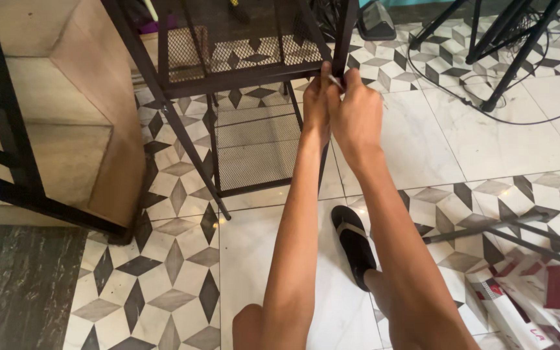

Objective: The person assembles a black metal mesh shelving unit. They position the mesh shelves and use a small tool to tighten screws at the joints of the frame.

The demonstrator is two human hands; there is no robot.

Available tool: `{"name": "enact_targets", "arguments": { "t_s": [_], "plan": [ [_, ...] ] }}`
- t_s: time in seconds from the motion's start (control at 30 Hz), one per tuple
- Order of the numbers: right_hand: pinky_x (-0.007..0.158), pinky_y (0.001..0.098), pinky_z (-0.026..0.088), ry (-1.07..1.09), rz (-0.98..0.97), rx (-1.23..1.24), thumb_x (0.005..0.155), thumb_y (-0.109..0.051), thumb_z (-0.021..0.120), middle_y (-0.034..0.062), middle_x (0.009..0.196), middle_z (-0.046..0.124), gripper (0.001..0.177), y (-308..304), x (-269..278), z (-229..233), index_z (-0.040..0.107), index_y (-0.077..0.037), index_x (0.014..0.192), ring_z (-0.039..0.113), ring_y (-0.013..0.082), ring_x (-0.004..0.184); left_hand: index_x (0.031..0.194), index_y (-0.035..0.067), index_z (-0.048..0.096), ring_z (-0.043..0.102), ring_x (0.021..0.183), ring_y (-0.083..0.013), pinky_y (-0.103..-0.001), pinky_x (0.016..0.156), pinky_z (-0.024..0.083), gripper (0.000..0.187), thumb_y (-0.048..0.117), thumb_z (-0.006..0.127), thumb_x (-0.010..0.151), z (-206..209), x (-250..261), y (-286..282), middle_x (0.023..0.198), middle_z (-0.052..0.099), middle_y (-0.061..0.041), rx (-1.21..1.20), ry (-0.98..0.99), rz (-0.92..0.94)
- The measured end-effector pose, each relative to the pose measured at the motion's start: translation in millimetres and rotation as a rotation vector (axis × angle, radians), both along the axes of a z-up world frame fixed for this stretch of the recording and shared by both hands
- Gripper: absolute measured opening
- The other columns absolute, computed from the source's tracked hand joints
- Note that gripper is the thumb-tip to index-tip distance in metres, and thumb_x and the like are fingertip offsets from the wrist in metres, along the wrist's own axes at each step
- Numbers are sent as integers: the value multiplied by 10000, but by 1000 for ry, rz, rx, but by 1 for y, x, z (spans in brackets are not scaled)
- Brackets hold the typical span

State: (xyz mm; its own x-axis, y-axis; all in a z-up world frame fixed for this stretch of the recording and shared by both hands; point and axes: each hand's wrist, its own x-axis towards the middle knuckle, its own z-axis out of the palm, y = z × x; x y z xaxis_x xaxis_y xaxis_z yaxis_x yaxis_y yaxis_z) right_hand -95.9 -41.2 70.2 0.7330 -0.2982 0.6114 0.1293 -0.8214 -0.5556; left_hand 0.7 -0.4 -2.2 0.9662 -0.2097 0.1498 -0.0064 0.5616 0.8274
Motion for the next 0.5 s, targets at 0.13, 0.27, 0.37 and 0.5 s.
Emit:
{"name": "enact_targets", "arguments": {
  "t_s": [0.13, 0.27, 0.37, 0.5],
  "plan": [
    [586, 524, 500, -88, -9, -141, 977, -207, 631, 221, 726, 683, 208, -2, 0, 0, 604, 0, 983, 661, 437, 639, 890, 80, 671, 504, 599, -86, -285, 519, 409, 495, 531, 517, 1025, 0, 6, -3, 682, 546, 51, 30, 40, 24],
    [620, 507, 496, -38, -49, -42, 1034, -205, 594, 219, 711, 654, 201, -22, -11, -10, 601, -12, 978, 642, 408, 648, 827, 39, 656, 544, 643, -89, -285, 603, 441, 613, 552, 440, 1082, -5, 9, -7, 696, 596, 15, 202, -161, 195],
    [569, 411, 482, -146, 209, 161, 1131, -224, 534, 113, 729, 613, 237, -36, -22, -14, 578, -4, 1051, 550, 243, 589, 922, 65, 678, 557, 665, -105, -296, 643, 453, 540, 531, 438, 1053, -3, 8, -8, 712, 596, 6, 115, -107, 168],
    [442, 303, 329, 195, 358, 709, 1089, -291, 482, -41, 594, 350, 277, -43, -32, -22, 629, -61, 1049, 331, 85, 470, 978, 32, 673, 599, 847, -154, -305, 804, 468, 561, 539, 443, 1047, 0, 4, -3, 873, 686, -52, 109, -133, 165]
  ]
}}
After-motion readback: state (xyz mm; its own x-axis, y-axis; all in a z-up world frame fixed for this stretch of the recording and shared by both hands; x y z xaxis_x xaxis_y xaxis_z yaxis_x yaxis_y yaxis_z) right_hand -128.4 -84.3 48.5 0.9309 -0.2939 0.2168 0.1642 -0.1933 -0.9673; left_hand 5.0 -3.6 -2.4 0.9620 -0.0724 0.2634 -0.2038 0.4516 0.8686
